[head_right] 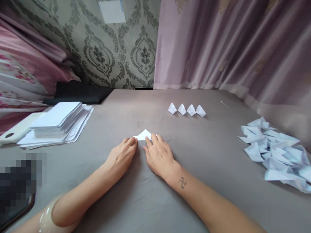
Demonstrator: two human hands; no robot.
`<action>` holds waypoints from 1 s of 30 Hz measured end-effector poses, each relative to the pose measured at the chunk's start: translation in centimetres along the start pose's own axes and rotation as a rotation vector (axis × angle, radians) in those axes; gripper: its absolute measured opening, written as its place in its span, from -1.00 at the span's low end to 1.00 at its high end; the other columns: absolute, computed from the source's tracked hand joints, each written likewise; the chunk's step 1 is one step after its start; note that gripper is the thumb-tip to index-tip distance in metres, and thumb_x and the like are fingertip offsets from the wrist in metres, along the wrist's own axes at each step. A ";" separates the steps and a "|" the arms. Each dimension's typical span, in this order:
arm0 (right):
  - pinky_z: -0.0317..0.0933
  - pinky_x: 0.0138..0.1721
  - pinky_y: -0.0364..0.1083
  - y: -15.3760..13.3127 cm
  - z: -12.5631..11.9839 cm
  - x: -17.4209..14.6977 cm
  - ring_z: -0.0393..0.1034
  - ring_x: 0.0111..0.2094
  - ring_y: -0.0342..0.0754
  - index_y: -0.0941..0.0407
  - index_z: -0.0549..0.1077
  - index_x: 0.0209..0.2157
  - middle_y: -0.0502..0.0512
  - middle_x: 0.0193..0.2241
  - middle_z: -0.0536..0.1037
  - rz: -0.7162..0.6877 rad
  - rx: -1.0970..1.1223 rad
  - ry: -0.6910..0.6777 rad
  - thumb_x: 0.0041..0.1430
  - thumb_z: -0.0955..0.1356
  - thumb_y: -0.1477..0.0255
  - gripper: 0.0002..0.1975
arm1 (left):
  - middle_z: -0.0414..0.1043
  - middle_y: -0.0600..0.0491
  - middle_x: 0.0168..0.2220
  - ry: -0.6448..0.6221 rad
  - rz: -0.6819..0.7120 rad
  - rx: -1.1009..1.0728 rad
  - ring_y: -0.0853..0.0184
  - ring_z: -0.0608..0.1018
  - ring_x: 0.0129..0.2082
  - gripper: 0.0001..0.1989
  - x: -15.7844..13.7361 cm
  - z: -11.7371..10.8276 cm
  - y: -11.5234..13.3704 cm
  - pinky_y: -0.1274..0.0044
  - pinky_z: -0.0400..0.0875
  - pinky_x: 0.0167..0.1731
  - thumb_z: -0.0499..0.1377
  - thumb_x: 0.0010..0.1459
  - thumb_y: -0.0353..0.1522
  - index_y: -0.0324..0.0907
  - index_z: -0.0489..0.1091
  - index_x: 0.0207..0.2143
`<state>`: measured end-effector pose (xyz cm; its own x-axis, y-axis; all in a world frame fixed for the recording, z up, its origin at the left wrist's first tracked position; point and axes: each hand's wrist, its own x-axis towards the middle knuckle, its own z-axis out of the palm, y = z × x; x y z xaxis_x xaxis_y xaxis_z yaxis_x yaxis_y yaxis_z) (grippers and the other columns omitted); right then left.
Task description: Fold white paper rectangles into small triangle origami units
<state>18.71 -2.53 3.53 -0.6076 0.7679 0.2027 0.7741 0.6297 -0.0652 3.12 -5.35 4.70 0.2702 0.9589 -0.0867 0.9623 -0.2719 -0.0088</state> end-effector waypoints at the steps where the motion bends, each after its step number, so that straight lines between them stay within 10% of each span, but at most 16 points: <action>1: 0.24 -0.26 0.01 0.1 0.0 0.0 0.28 -0.20 0.08 0.18 0.35 0.06 0.26 -0.20 0.43 0.011 -0.009 -0.004 0.31 0.16 0.35 -0.63 | 0.40 -0.17 -0.17 0.006 0.002 0.002 0.16 0.44 -0.21 -0.72 0.0 0.1 -0.1 0.44 0.44 -0.34 -0.01 0.07 -0.63 -0.30 0.40 -0.23; 12: 0.23 -0.31 -0.04 1.5 -0.4 -0.1 0.31 -0.19 0.12 0.27 0.50 -0.24 0.30 -0.27 0.44 0.226 -0.082 0.029 0.16 0.20 0.53 -0.73 | 0.38 -0.04 -0.24 0.164 -0.011 -0.086 0.22 0.44 -0.21 -0.74 1.0 0.1 -1.6 0.50 0.34 -0.38 -0.05 0.29 -0.31 -0.13 0.37 -0.09; 21: 0.29 -0.23 -0.10 4.6 0.9 1.4 0.44 -0.33 -0.08 0.18 0.49 -0.30 0.14 -0.30 0.55 0.387 0.598 0.395 -0.02 0.23 0.61 -0.73 | 0.39 -0.06 -0.35 0.428 0.194 0.011 0.25 0.43 -0.30 -0.70 3.0 1.2 -3.5 0.45 0.27 -0.27 -0.07 0.30 -0.36 -0.22 0.43 -0.30; 30: 0.29 -0.25 -0.09 1.1 -3.1 0.5 0.37 -0.26 -0.08 0.11 0.36 -0.21 0.10 -0.29 0.44 0.108 0.724 0.770 0.16 0.31 0.42 -0.86 | 0.38 0.11 -0.49 0.775 0.025 -0.846 0.44 0.37 -0.49 -0.79 0.6 0.1 -0.6 0.61 0.28 -0.40 0.06 0.24 -0.31 -0.21 0.44 -0.32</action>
<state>19.81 -1.88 6.62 -0.0697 0.7025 0.7083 0.3729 0.6769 -0.6346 2.71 -4.59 4.51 -0.0454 0.8259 0.5621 0.5902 -0.4318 0.6821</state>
